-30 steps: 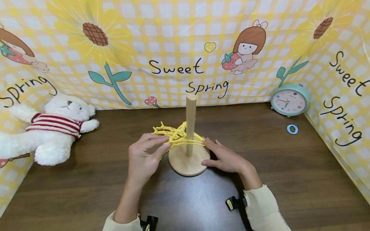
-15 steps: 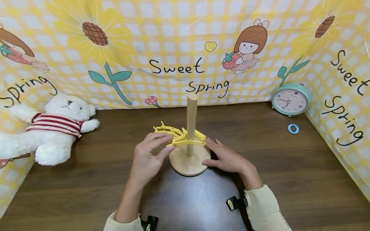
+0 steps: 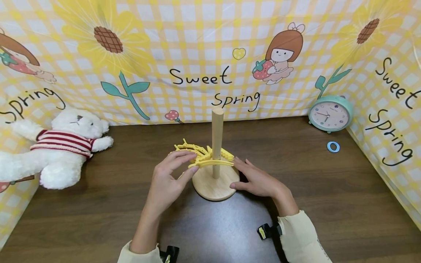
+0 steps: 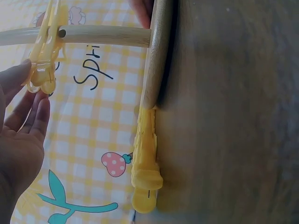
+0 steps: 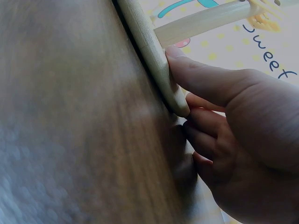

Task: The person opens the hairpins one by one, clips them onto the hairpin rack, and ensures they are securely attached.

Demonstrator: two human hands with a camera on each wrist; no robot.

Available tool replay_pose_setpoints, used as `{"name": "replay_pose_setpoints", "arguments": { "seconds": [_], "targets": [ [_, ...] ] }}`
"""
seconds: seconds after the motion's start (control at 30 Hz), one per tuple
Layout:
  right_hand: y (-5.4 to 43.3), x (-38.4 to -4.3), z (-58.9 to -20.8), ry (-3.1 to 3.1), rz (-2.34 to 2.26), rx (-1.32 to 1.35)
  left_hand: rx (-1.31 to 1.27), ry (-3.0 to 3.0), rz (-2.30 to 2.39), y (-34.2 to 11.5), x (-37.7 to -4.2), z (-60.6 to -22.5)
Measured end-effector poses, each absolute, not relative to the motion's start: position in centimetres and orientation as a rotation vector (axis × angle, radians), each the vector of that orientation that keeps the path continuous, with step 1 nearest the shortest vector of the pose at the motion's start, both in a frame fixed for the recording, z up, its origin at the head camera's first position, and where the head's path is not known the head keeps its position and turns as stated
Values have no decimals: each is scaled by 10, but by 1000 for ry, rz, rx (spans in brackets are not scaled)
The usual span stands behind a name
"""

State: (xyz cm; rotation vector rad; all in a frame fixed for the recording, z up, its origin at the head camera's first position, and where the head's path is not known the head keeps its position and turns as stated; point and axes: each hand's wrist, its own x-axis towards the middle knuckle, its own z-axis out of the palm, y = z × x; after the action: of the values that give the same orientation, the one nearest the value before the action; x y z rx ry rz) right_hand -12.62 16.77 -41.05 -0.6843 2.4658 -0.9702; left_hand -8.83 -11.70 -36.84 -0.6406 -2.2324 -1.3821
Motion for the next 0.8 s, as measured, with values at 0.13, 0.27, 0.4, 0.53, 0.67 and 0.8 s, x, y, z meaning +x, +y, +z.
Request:
{"name": "replay_pose_setpoints", "arguments": {
  "seconds": [0.13,0.27,0.4,0.53,0.67,0.8],
  "targets": [
    [168,-127,-412,2472,-967,-706,-627,-2247,-1369,-118,-88,-369],
    [168,-127,-412,2476,-972,-729,-632,-2258,-1347,-119,-88,-369],
    [167,-127,-411,2475,-976,-734,-653,-2256,-1359,-125,-87,-368],
    [167,-127,-411,2478,-974,-730,-679,-2263,-1415,-136,-87,-368],
    [168,-128,-411,2476,-967,-721,-651,-2335,-1445,-148,-84,-368],
    [168,-128,-411,2475,-967,-730,-587,-2477,-1429,-162,-83,-369]
  ]
}}
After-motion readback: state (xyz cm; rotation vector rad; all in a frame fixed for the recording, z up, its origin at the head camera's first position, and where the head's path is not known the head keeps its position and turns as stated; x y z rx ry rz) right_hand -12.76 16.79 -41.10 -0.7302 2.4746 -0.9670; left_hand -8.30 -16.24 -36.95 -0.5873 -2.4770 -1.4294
